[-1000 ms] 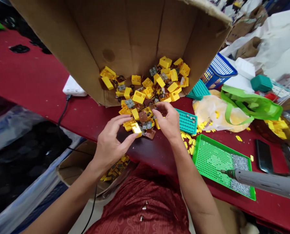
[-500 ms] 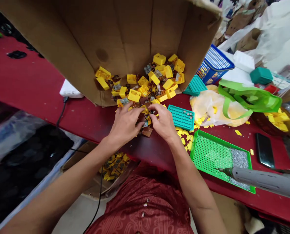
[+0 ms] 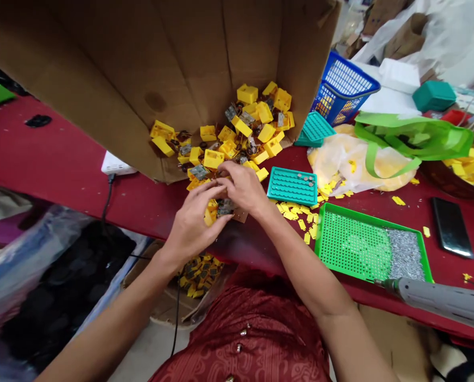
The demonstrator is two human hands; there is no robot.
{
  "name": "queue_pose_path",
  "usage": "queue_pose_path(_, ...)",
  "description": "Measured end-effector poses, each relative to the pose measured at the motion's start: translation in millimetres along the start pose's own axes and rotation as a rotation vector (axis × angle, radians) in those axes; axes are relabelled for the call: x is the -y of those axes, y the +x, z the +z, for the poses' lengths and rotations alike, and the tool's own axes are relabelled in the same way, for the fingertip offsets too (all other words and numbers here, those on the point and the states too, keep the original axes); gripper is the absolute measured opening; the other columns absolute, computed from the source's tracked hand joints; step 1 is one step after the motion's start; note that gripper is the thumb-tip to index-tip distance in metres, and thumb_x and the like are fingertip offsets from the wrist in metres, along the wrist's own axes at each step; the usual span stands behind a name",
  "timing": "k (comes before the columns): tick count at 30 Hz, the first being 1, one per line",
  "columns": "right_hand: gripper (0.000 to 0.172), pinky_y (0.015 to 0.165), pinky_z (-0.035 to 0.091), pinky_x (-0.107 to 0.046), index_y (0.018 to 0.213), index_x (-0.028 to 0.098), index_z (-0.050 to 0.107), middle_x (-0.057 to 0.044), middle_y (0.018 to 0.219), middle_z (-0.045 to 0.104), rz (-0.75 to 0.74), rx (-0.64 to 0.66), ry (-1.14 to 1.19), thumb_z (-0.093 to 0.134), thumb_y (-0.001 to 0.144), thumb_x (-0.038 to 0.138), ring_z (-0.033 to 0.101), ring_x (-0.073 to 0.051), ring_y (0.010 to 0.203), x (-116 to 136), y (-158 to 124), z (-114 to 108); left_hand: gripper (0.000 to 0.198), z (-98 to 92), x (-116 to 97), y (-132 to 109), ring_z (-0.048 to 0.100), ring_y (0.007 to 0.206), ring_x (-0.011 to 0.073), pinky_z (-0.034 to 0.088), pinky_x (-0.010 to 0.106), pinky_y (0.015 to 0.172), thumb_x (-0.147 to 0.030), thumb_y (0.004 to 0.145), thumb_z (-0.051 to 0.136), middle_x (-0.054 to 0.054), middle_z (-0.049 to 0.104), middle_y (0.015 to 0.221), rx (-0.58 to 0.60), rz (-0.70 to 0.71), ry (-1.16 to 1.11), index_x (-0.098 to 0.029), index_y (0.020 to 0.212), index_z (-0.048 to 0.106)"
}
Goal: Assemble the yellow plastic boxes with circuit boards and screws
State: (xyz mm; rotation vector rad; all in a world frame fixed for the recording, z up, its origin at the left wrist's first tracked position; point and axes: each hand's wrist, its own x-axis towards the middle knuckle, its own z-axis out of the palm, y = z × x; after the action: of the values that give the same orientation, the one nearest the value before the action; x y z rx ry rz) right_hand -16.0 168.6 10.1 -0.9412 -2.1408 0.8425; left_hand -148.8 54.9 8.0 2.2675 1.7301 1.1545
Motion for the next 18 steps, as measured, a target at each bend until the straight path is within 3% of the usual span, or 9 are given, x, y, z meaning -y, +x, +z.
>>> queue_pose_path(5,0.015,0.090,0.050,-0.035,0.095,0.020,0.067,-0.004,0.101,0.073,0.006,-0.138,-0.046,0.054,0.091,0.014,0.066,-0.018,0.095,-3,-19,-17,0.032,-20.5,9,-32,0.066,0.115,0.0259,0.052,0.043,0.101,-0.023,0.086,0.068,0.012,0.069,0.120,-0.118,-0.256,-0.048,-0.018,0.117,0.062)
queue_pose_path(8,0.010,0.087,0.049,-0.039,0.092,0.017,0.067,-0.008,0.096,0.071,0.017,-0.083,-0.199,0.062,0.091,0.026,0.063,-0.022,0.092,2,-44,-15,0.035,-16.4,13,-50,0.066,0.107,0.0289,0.053,0.046,0.096,-0.031,0.084,0.072,0.013,0.069,0.114,-0.050,-0.364,0.005,-0.016,0.114,0.061)
queue_pose_path(10,0.029,0.088,0.049,-0.043,0.101,0.014,0.066,-0.014,0.104,0.068,-0.004,0.012,-0.332,0.070,0.087,0.039,0.060,-0.028,0.098,7,-59,-8,0.046,-6.7,14,-58,0.064,0.111,0.0322,0.052,0.050,0.098,-0.035,0.081,0.075,0.017,0.067,0.118,-0.001,-0.376,0.038,-0.014,0.118,0.059)
queue_pose_path(12,0.037,0.090,0.048,-0.046,0.111,0.013,0.065,-0.017,0.112,0.064,-0.022,0.088,-0.445,0.071,0.086,0.040,0.056,-0.031,0.103,10,-69,-1,0.051,4.1,13,-61,0.060,0.116,0.0338,0.050,0.051,0.100,-0.035,0.080,0.075,0.019,0.063,0.123,-0.013,-0.363,0.053,-0.012,0.123,0.058)
queue_pose_path(15,0.023,0.091,0.047,-0.045,0.112,0.014,0.066,-0.015,0.109,0.065,-0.018,0.117,-0.485,0.060,0.092,0.024,0.056,-0.030,0.102,11,-73,1,0.043,14.1,13,-57,0.060,0.116,0.0322,0.050,0.050,0.101,-0.030,0.083,0.073,0.018,0.061,0.122,-0.078,-0.362,0.051,-0.013,0.121,0.061)
queue_pose_path(18,0.019,0.090,0.046,-0.044,0.105,0.017,0.070,-0.012,0.101,0.067,-0.029,0.108,-0.447,0.055,0.093,0.019,0.058,-0.028,0.097,8,-70,-8,0.036,12.9,13,-49,0.062,0.111,0.0308,0.051,0.049,0.098,-0.029,0.081,0.073,0.016,0.063,0.118,-0.116,-0.357,0.006,-0.015,0.113,0.064)
